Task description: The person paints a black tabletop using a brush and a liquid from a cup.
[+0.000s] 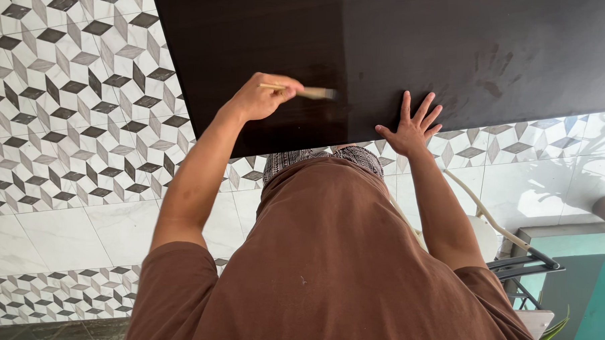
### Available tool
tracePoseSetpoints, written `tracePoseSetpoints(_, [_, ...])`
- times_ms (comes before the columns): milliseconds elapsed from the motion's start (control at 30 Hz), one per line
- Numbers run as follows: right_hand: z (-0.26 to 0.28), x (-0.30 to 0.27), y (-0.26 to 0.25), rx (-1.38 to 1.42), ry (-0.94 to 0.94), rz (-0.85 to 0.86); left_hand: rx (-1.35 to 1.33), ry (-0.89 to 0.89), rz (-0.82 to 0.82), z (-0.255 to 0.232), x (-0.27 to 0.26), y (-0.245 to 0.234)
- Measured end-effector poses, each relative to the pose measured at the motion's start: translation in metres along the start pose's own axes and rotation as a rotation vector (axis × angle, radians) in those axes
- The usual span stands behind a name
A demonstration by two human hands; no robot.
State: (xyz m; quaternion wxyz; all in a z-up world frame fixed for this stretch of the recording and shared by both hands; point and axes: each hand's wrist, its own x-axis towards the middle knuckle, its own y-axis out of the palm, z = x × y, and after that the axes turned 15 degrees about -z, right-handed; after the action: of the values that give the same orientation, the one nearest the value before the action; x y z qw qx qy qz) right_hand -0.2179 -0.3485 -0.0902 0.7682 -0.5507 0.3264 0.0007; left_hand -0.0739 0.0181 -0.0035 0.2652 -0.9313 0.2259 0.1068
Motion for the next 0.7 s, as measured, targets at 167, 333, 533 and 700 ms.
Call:
tracePoseSetpoints(167, [0.001, -0.002, 0.0, 0.032, 0.009, -0.013, 0.092, -0.011, 0.121, -0.004, -0.015, 0.013])
tracePoseSetpoints(333, [0.002, -0.005, 0.001, 0.059, 0.015, -0.053, -0.049, 0.053, -0.03, -0.002, -0.02, 0.015])
tracePoseSetpoints(533, [0.002, -0.008, 0.002, 0.08, 0.016, -0.085, 0.059, 0.029, 0.111, -0.008, -0.032, 0.02])
tracePoseSetpoints(700, [0.002, -0.011, 0.001, 0.074, 0.021, -0.088, 0.039, -0.049, -0.089, -0.008, -0.036, 0.021])
